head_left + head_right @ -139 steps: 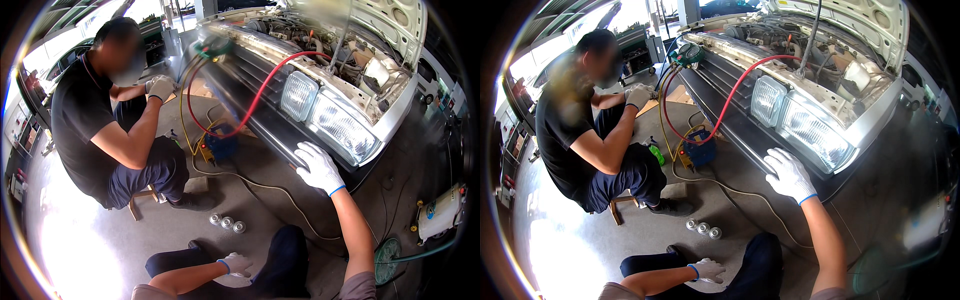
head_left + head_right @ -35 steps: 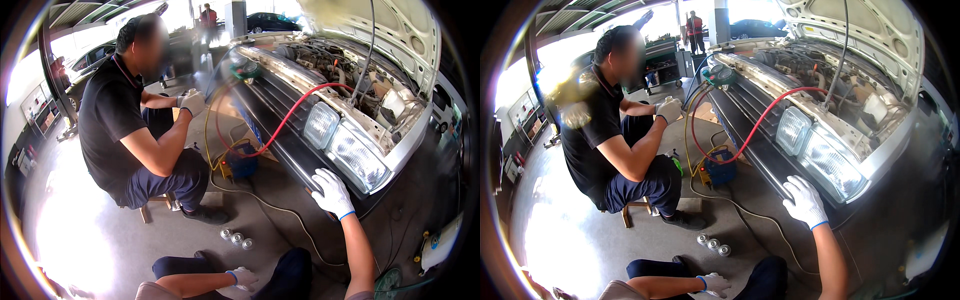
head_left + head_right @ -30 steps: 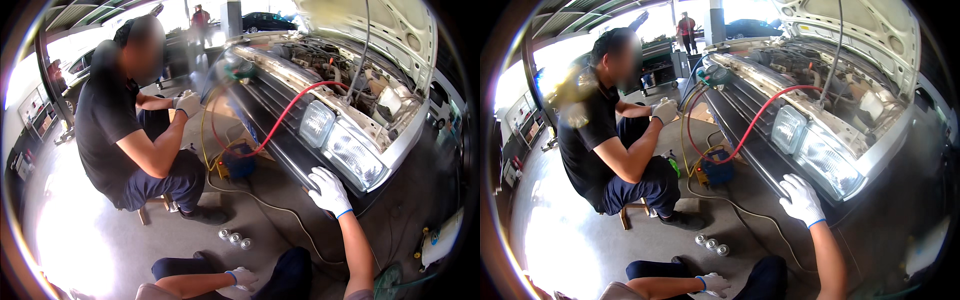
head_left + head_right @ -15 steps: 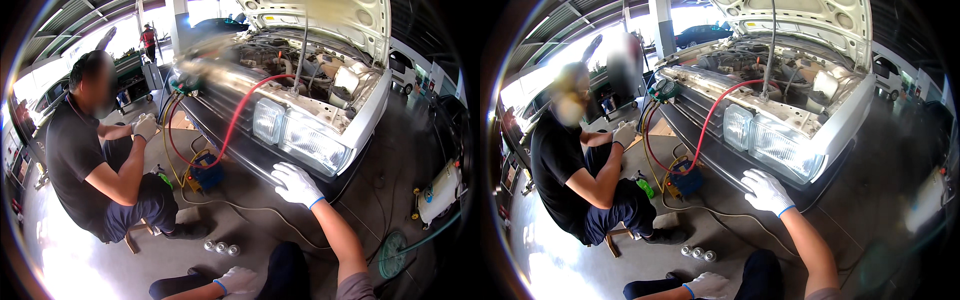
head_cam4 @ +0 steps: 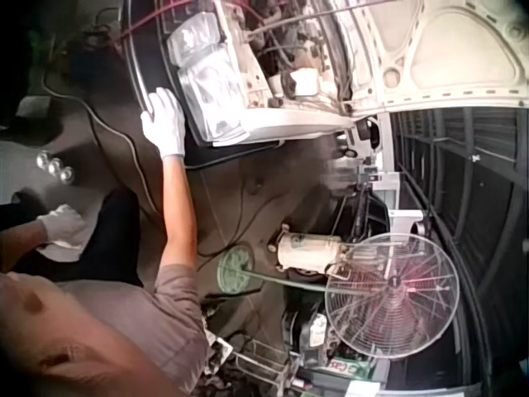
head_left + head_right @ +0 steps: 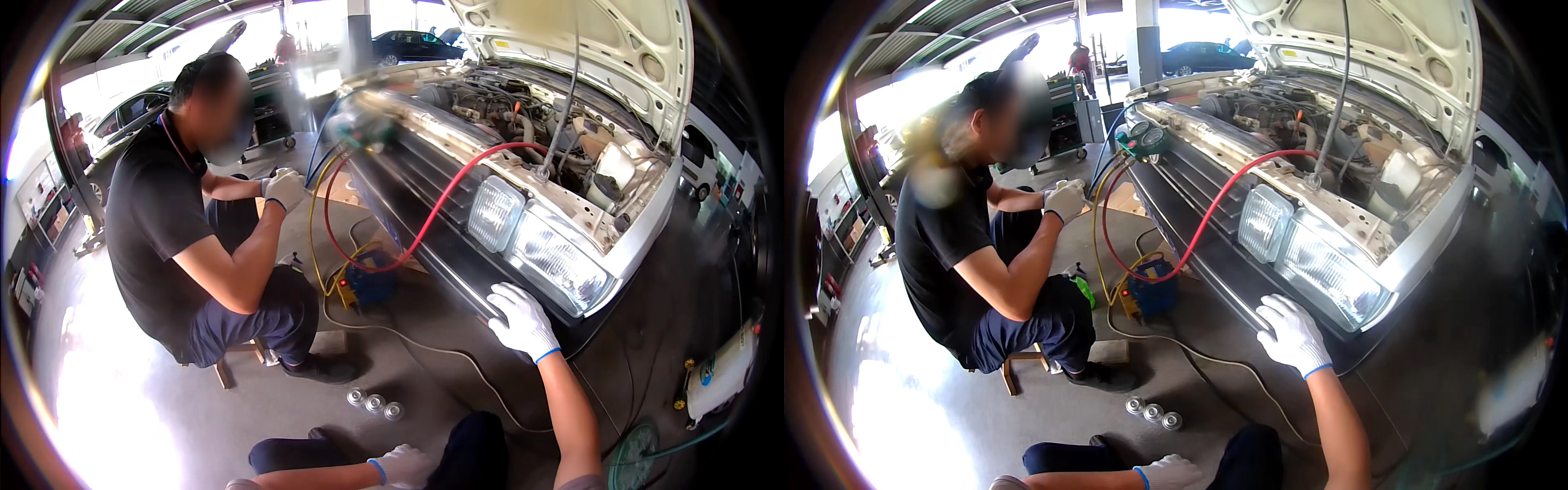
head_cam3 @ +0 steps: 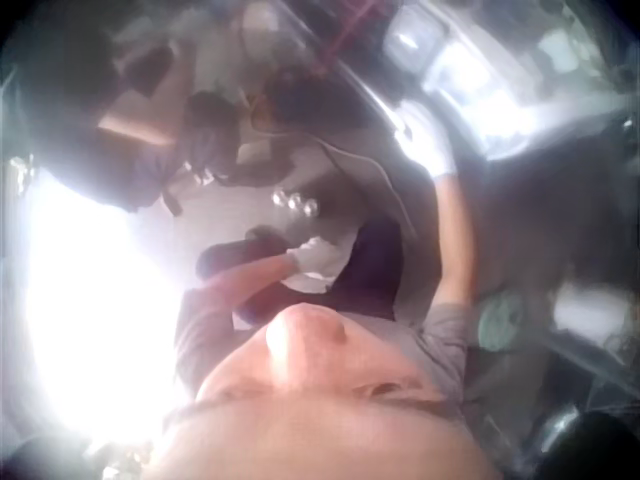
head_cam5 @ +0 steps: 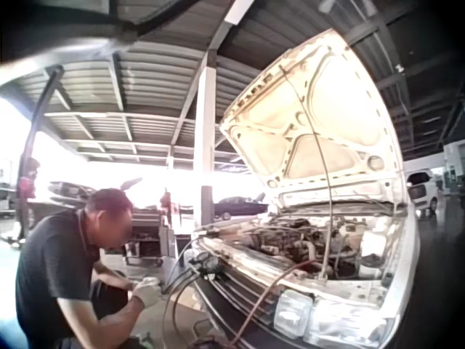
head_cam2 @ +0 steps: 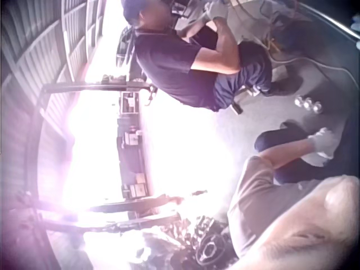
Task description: The person sets cans onto the ground, rests a gloved hand on the front bumper of the car, and waits while another person works on the vehicle's air conditioning system.
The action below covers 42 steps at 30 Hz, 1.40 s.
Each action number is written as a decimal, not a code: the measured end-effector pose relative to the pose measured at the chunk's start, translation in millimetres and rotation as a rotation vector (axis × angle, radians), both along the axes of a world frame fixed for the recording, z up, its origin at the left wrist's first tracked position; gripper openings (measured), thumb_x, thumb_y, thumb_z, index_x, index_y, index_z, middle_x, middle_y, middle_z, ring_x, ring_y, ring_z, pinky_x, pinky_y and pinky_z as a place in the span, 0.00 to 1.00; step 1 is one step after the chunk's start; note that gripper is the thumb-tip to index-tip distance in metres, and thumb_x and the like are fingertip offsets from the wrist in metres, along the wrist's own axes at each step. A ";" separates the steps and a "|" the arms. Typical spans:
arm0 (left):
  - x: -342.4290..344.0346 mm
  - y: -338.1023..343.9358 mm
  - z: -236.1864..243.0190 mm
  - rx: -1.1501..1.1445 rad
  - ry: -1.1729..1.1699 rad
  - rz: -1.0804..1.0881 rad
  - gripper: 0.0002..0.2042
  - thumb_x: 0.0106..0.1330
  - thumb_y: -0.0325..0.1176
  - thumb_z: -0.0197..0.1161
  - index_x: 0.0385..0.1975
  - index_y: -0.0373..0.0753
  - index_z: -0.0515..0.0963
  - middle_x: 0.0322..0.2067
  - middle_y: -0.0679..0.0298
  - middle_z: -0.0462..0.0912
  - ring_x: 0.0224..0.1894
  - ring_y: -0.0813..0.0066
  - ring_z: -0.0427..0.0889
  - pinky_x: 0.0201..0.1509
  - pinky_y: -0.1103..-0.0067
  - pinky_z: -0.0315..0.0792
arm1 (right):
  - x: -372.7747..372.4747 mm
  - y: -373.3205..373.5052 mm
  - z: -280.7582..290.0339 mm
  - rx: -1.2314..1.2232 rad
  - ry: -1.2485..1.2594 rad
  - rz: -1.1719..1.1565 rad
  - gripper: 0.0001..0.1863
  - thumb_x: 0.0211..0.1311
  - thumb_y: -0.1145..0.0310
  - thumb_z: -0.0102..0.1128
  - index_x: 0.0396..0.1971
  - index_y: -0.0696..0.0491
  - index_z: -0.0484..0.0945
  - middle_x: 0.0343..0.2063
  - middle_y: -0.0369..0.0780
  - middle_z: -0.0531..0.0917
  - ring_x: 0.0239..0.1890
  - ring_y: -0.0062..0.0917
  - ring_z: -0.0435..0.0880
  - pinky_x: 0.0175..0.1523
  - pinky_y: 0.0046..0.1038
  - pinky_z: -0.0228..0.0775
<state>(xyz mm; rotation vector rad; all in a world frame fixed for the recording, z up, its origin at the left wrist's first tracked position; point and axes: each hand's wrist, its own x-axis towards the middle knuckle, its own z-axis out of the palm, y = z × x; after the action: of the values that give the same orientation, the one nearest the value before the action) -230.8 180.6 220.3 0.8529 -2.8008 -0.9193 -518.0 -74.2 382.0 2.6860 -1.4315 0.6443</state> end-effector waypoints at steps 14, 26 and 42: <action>-5.7 -1.4 35.3 0.098 -0.021 -0.050 0.19 0.59 0.46 0.68 0.42 0.37 0.87 0.33 0.48 0.89 0.37 0.43 0.89 0.46 0.53 0.82 | 2.2 -1.4 -6.1 -0.030 -0.007 0.015 0.22 0.56 0.65 0.70 0.52 0.54 0.85 0.62 0.46 0.83 0.68 0.44 0.78 0.74 0.45 0.70; -11.3 -4.4 16.3 0.095 -0.117 -0.066 0.21 0.67 0.48 0.64 0.51 0.37 0.81 0.48 0.51 0.87 0.54 0.49 0.87 0.59 0.56 0.78 | 3.5 -3.5 -5.8 -0.046 0.022 -0.007 0.22 0.58 0.65 0.68 0.53 0.55 0.84 0.62 0.47 0.82 0.68 0.44 0.78 0.74 0.45 0.71; -9.4 3.8 22.0 0.191 -0.269 -0.151 0.21 0.69 0.48 0.62 0.51 0.38 0.82 0.41 0.51 0.89 0.45 0.46 0.90 0.53 0.55 0.81 | -3.2 2.1 -0.3 -0.069 -0.024 0.015 0.18 0.62 0.65 0.67 0.52 0.52 0.86 0.62 0.45 0.84 0.67 0.40 0.80 0.73 0.41 0.72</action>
<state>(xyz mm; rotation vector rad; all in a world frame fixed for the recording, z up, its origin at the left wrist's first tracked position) -240.2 184.4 242.3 0.8546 -3.0805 -1.1947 -521.2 -72.1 381.7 2.6475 -1.3695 0.7157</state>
